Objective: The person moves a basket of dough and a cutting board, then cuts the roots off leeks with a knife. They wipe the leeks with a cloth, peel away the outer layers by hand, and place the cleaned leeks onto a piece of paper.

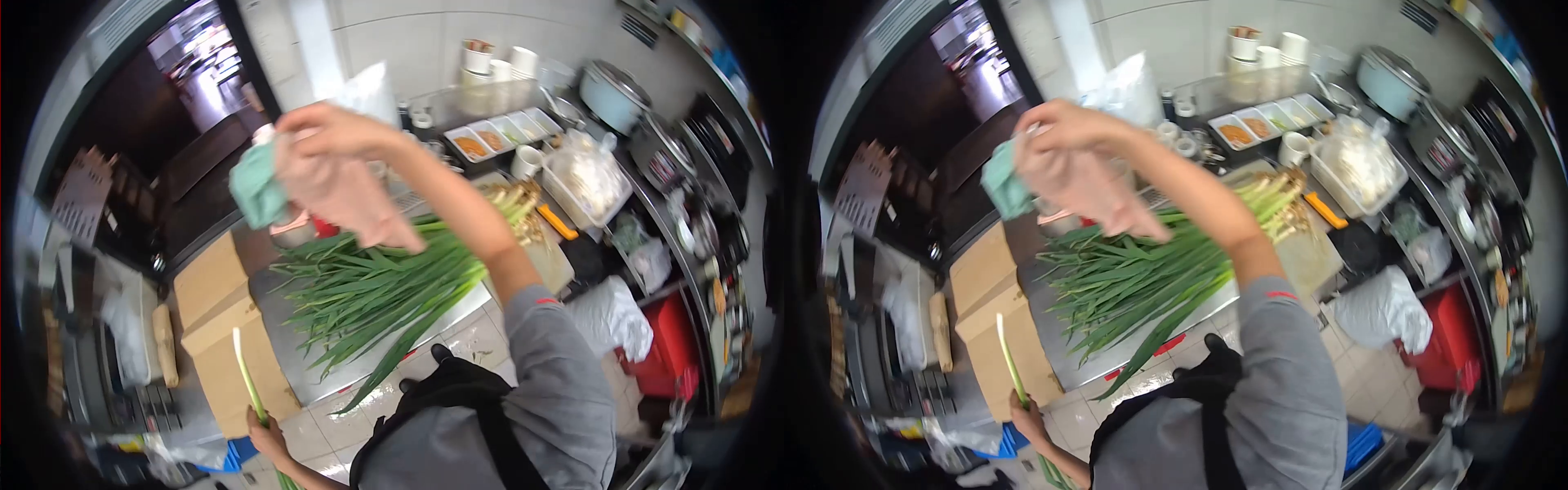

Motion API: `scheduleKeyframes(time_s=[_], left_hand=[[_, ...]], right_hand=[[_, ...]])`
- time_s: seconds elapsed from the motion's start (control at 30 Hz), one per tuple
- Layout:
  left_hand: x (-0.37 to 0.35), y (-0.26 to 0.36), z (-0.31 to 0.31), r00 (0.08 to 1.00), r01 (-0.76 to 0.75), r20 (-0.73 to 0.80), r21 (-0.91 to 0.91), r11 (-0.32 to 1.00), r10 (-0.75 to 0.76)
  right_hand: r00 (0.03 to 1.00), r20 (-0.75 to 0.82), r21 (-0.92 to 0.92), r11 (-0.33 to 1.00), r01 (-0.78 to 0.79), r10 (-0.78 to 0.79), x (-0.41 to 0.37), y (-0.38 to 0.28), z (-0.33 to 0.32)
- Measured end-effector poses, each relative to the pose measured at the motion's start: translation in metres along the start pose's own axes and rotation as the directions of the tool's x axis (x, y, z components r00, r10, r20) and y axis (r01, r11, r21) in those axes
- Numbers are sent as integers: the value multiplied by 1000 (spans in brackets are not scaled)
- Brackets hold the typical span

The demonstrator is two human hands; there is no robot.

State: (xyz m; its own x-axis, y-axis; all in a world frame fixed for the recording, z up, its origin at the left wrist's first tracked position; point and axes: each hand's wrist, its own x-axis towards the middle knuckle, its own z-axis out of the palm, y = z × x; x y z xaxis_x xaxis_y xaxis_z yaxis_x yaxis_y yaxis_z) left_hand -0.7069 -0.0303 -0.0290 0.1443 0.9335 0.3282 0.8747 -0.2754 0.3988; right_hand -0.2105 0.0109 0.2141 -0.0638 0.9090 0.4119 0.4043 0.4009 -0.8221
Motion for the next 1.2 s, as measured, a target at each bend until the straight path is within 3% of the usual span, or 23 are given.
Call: scheduleKeyframes(time_s=[0.03,0.13,0.23,0.43,0.53,0.67,0.8,0.97,1.03,1.07,1.2], left_hand=[[6,16,-16,985,156,95,-94,983,-147],[15,55,-44,981,194,52,-134,972,-189],[16,88,-58,978,207,18,-140,968,-207],[4,92,-55,995,81,-50,-65,995,-84],[6,93,-65,963,271,29,-131,954,-269],[16,54,-61,957,286,-1,-138,948,-289],[29,11,-64,958,286,8,-119,951,-287],[48,-15,-74,935,355,44,-186,916,-353],[54,-25,-72,931,365,64,-177,914,-359],[55,-34,-69,936,351,79,-163,922,-342],[63,-53,-63,928,360,154,-125,925,-341]], right_hand=[[999,-32,56,998,-32,34,-11,-5,-8],[988,-87,264,959,-98,125,-23,8,-24],[961,-28,675,715,-185,275,-22,27,-13],[909,157,792,501,-350,386,14,88,31],[879,220,853,354,-384,424,44,124,63],[862,303,887,210,-410,406,90,179,114],[859,82,866,390,-312,505,145,221,165],[775,-199,721,625,-299,600,204,272,212],[685,-361,356,772,-526,633,224,278,216],[648,-443,151,764,-628,620,233,283,218],[452,-609,216,684,-696,652,264,306,226]])
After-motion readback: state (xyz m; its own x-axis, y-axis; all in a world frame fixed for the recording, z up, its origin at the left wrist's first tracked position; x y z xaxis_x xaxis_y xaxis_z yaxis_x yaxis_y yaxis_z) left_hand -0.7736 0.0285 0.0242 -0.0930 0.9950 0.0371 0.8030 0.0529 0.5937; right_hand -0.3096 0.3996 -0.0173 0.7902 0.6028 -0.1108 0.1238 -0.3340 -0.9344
